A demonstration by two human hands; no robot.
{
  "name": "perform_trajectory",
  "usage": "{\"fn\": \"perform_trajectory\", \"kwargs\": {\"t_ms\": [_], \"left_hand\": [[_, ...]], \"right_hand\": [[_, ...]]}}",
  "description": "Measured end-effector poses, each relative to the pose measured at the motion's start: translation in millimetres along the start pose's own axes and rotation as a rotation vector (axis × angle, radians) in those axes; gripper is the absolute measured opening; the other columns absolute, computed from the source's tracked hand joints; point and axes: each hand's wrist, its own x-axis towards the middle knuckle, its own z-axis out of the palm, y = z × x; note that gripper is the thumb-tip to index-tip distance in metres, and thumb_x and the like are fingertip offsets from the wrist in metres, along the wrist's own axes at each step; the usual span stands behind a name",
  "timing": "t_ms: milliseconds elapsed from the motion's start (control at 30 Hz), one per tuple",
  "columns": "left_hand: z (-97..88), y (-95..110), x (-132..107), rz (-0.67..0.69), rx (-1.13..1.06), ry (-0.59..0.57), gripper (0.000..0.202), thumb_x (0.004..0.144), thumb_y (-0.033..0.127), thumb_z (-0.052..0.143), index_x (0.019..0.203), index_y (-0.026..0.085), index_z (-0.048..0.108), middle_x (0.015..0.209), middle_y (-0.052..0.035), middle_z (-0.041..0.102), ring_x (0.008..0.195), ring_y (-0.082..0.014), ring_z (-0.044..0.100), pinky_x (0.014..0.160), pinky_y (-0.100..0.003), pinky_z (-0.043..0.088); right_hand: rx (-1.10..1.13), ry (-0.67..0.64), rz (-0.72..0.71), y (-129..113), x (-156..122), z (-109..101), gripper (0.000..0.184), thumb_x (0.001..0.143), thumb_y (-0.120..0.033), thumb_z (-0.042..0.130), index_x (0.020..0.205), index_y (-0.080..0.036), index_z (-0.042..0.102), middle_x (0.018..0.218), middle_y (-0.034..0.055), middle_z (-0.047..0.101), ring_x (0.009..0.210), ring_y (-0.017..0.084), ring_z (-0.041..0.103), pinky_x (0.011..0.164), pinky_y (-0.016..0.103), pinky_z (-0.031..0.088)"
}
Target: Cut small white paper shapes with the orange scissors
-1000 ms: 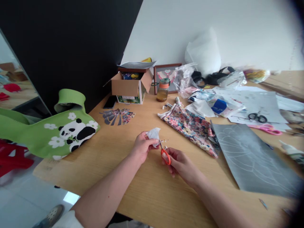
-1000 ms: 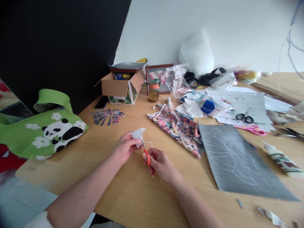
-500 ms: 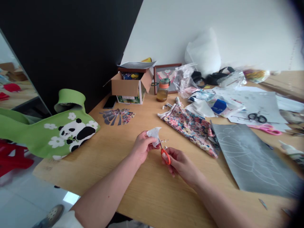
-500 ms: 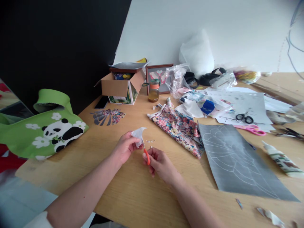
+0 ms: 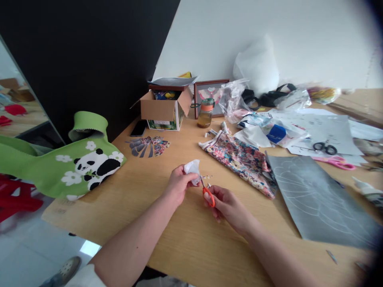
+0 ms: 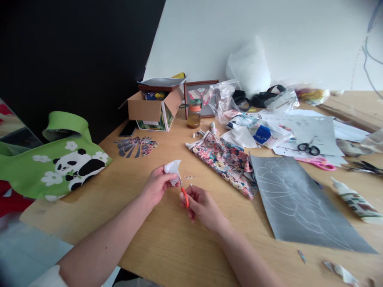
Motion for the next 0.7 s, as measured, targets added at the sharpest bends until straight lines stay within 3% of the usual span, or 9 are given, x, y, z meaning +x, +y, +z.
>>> {"fn": "perform_trajectory", "kwargs": {"t_ms": [700], "left_hand": [[-0.6,1.1,-0.2,-0.012,-0.013,-0.020,0.031,0.053,0.015,0.074,0.078,0.014,0.056,0.063,0.0012,0.061,0.050,-0.0111,0.057,0.054,-0.026,0.045]], "right_hand": [[0.011,-0.010,0.011,0.3,-0.7,-0.1,0.052,0.072,-0.067,0.072,0.075,-0.018,0.054,0.063,-0.0050,0.051,0.045,0.007,0.042,0.039,0.020,0.036]]}}
